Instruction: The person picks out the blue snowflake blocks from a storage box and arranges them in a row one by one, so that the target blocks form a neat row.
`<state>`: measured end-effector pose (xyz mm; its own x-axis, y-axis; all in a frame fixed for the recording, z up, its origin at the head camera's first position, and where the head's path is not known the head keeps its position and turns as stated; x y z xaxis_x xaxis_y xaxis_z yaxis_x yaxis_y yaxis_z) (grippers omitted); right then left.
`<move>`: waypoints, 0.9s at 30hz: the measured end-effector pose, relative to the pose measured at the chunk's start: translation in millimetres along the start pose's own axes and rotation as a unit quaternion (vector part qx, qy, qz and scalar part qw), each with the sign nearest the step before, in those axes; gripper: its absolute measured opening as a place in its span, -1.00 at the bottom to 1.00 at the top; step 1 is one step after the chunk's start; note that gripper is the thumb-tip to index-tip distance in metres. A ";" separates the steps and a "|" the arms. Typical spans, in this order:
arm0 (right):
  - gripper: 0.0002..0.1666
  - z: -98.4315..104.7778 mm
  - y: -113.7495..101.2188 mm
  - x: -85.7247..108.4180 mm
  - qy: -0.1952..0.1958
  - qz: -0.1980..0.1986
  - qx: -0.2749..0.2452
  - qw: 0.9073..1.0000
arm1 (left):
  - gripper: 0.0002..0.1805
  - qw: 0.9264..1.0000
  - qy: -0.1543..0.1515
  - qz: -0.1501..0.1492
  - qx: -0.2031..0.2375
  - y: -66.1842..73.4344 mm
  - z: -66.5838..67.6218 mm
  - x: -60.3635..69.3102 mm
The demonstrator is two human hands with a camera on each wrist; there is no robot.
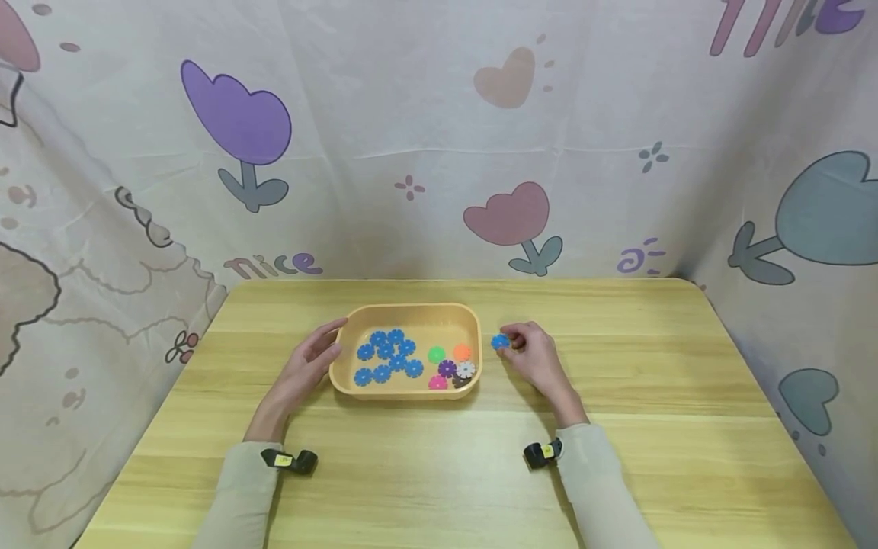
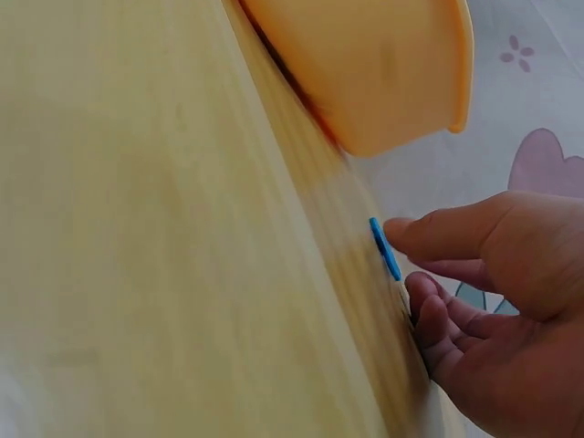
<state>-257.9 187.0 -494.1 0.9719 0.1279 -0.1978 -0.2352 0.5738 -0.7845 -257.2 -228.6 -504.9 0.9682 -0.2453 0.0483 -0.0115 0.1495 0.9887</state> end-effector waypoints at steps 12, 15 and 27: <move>-0.64 17.0 -24.6 -1.3 0.024 0.025 -0.071 0.997 | -0.44 1.000 0.004 0.013 -0.002 0.1 -0.9 0.4; -0.65 20.6 -37.3 -3.5 0.033 0.040 -0.082 0.995 | -0.44 1.000 0.008 0.015 -0.004 0.9 -0.1 0.3; -0.64 -1.0 -95.8 3.3 0.004 0.103 -0.128 0.986 | -0.45 1.000 0.003 -0.001 -0.009 1.5 -0.4 0.3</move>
Point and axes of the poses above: each hand's wrist, its own x-axis away from the middle knuckle, its own z-axis out of the back of the hand, y = z × x, the point moved 5 cm from there along -x, towards the middle knuckle, and after that the axes turned 5 degrees about z, right-handed, at the moved point
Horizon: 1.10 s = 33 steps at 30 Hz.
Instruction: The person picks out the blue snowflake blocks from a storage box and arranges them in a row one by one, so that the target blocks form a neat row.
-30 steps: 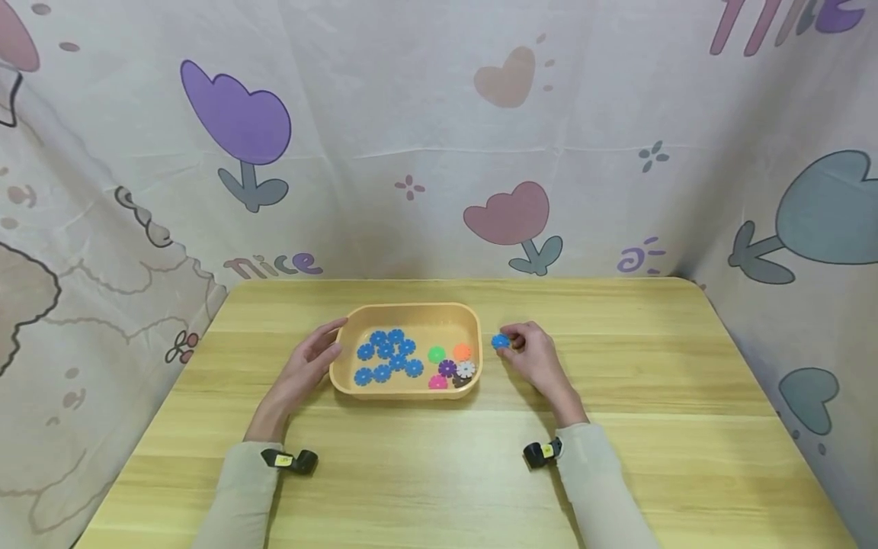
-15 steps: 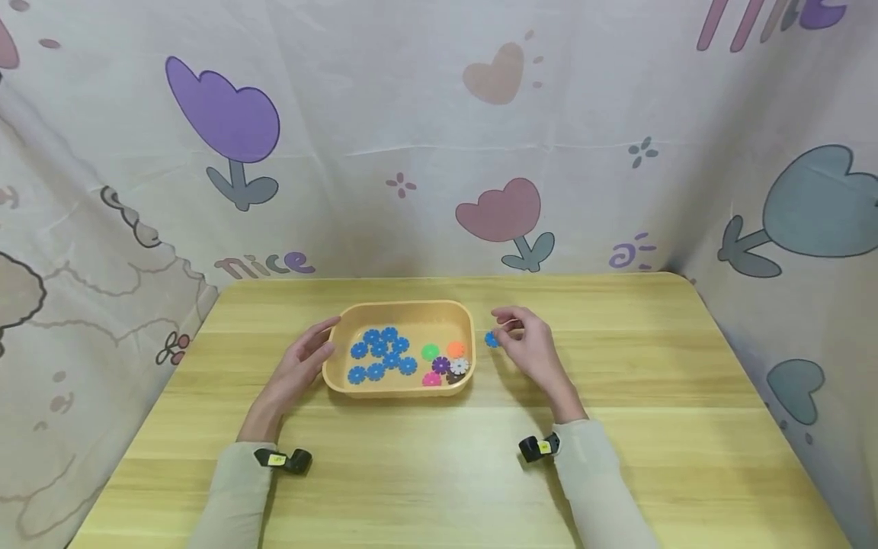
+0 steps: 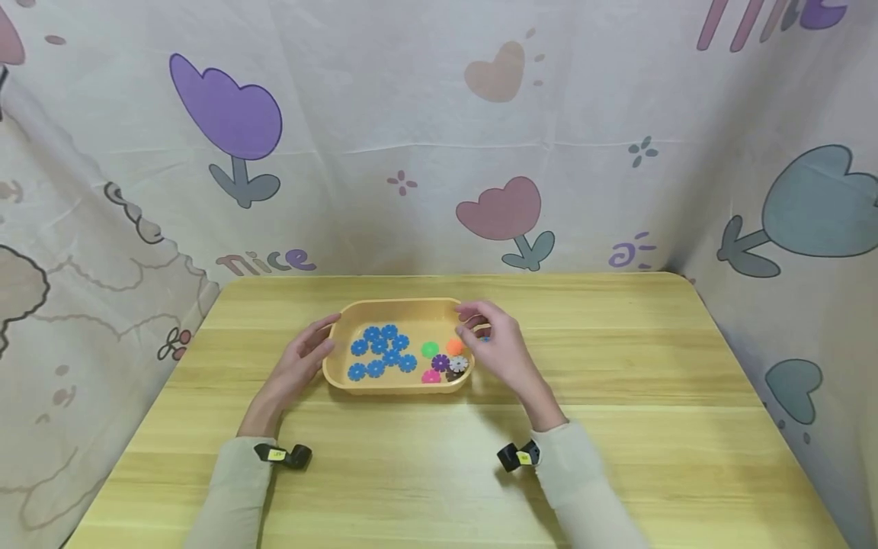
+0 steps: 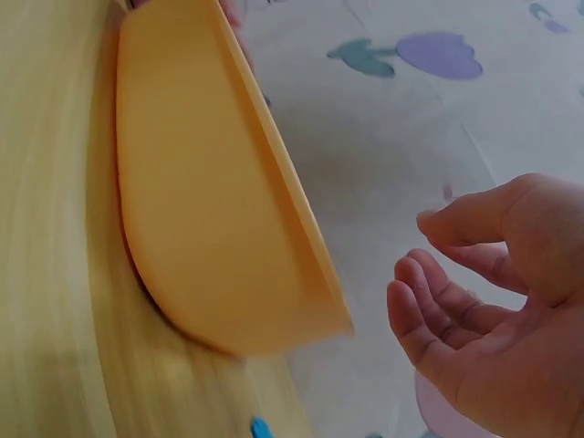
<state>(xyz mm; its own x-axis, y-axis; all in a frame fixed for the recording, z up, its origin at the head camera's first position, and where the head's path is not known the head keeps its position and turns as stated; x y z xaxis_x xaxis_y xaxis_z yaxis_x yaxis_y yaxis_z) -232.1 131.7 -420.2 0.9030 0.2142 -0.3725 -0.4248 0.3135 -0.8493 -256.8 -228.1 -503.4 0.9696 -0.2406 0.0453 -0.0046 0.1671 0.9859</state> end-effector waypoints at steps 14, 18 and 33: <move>-0.60 -66.1 -2.7 -19.8 -0.102 0.011 0.044 0.994 | -0.44 1.000 0.005 0.009 0.012 -3.6 2.4 1.3; -0.64 -79.7 2.0 -23.0 -0.135 -0.007 0.066 0.989 | -0.44 1.000 0.003 0.009 0.013 -3.0 1.3 -0.4; -0.66 -107.3 12.9 -24.1 -0.257 -0.051 0.155 0.952 | -0.44 1.000 -0.002 0.005 0.010 -2.4 0.4 -0.7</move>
Point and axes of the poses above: each hand's wrist, its own x-axis away from the middle knuckle, its own z-axis out of the back of the hand, y = z × x, the point moved 5 cm from there along -x, towards the middle knuckle, and after that the axes turned 5 degrees about z, right-handed, at the moved point
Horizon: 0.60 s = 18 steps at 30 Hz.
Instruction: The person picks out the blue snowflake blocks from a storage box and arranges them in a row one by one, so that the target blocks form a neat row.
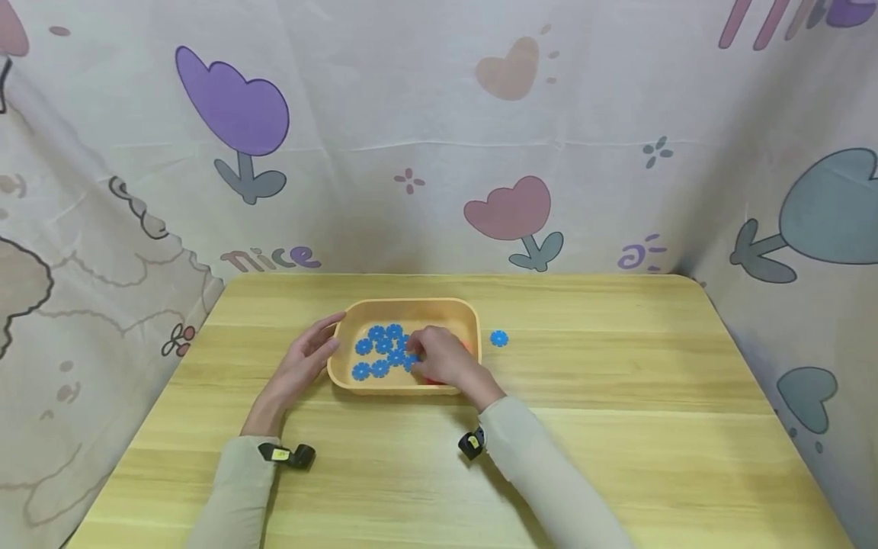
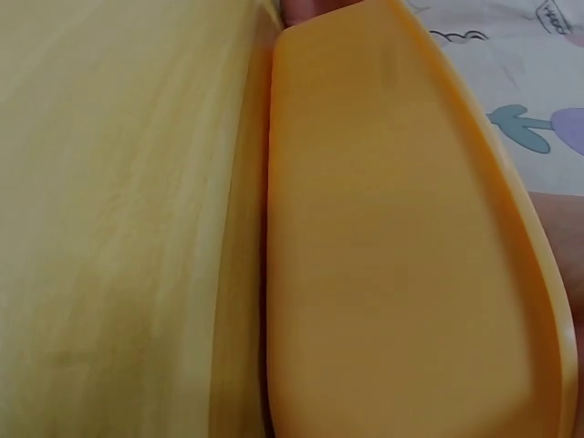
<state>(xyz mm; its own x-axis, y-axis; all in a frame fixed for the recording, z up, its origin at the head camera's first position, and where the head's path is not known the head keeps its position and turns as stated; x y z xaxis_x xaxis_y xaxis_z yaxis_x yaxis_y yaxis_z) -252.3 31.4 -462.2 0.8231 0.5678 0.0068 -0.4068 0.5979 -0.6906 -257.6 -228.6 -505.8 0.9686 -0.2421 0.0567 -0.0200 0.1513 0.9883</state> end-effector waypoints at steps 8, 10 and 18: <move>-0.68 -1.7 -3.4 -1.5 -0.019 0.010 0.037 0.999 | -0.45 1.000 0.001 0.000 0.001 2.4 0.4 -0.8; -0.69 -2.1 -2.9 -1.9 -0.017 0.010 0.038 0.999 | -0.44 1.000 0.002 0.001 -0.002 1.9 1.0 -0.8; -0.83 -2.2 -1.3 -1.7 0.000 0.024 0.016 1.000 | -0.42 1.000 0.003 0.002 -0.008 0.9 0.6 1.0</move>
Point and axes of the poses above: each hand's wrist, its own x-axis away from the middle knuckle, its own z-axis out of the back of the hand, y = z × x, the point moved 5 cm from there along -x, towards the middle knuckle, and after that the axes turned 5 degrees about z, right-handed, at the moved point
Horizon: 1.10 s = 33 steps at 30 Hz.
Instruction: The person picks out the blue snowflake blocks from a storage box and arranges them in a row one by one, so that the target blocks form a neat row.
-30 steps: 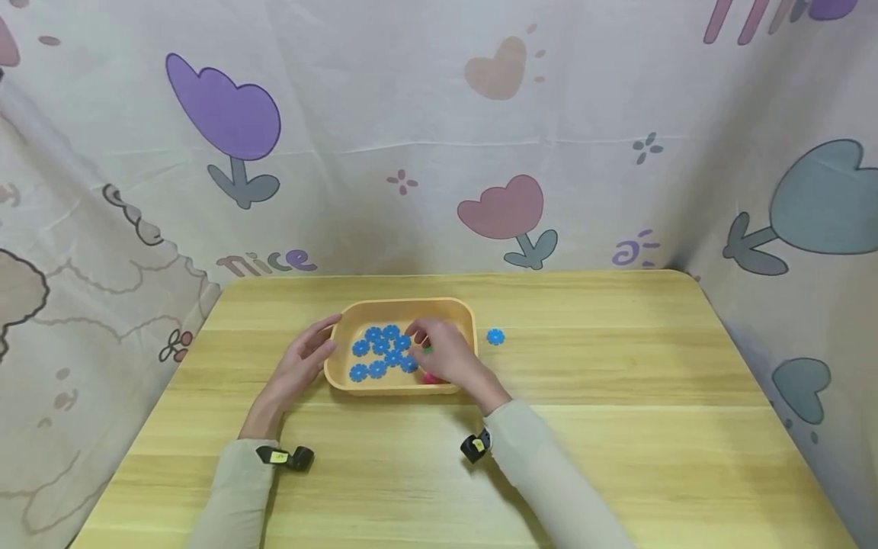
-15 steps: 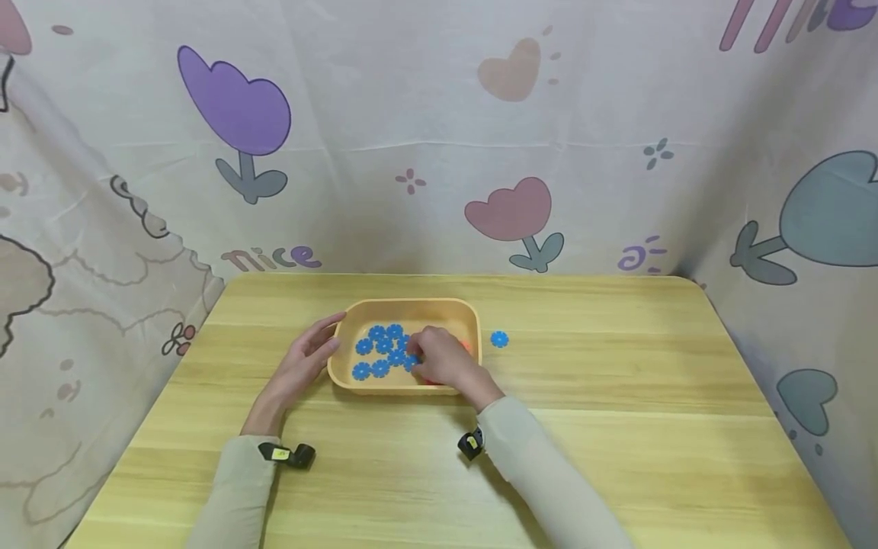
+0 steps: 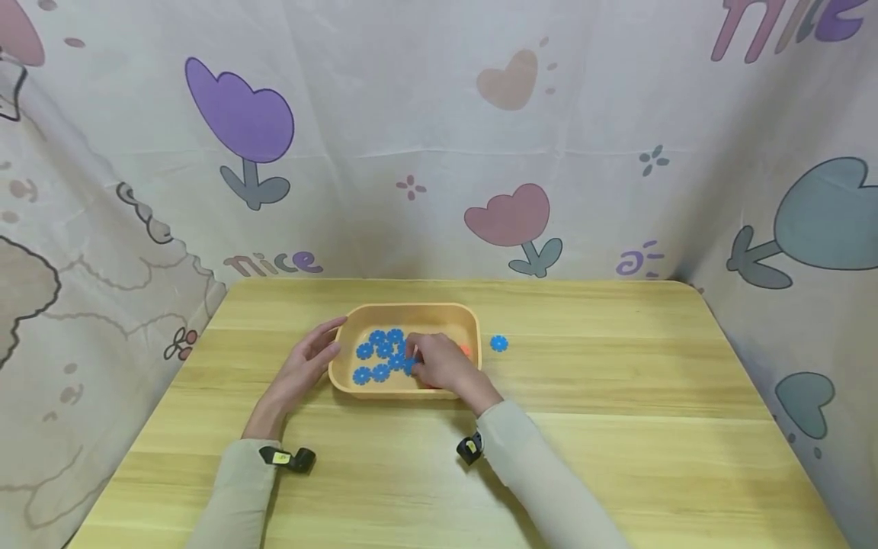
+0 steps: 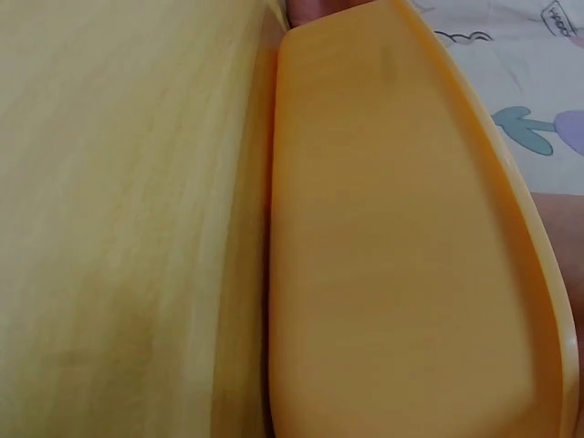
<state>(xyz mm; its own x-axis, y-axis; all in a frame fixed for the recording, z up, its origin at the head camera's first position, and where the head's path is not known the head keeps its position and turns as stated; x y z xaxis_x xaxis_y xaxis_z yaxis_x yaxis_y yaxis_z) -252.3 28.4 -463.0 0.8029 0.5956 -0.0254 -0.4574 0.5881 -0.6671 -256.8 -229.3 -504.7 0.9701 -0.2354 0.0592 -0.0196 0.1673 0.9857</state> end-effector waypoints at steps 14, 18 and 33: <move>-0.80 16.6 0.4 9.6 0.086 0.050 -0.105 0.990 | -0.44 1.000 0.003 0.004 -0.003 -4.2 -1.3 2.4; -0.77 26.2 1.8 15.3 0.111 0.059 -0.126 0.984 | -0.46 1.000 0.009 0.003 -0.009 -3.4 0.0 1.5; -0.60 54.5 8.0 51.1 0.167 0.053 -0.162 0.971 | -0.45 1.000 0.009 0.003 -0.004 0.0 -1.5 0.9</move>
<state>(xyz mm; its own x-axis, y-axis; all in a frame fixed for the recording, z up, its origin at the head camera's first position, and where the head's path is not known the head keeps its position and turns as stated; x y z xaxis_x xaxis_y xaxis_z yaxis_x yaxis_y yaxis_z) -235.8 93.3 -429.0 0.8621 0.4008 -0.3101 -0.4428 0.2984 -0.8455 -255.6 -228.1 -504.9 0.9742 -0.2173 0.0614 -0.0229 0.1752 0.9843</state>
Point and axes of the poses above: each hand's wrist, its own x-axis away from the middle knuckle, its own z-axis out of the back of the hand, y = z × x, the point moved 5 cm from there along -x, towards the middle knuckle, and after that the axes turned 5 degrees about z, right-handed, at the moved point
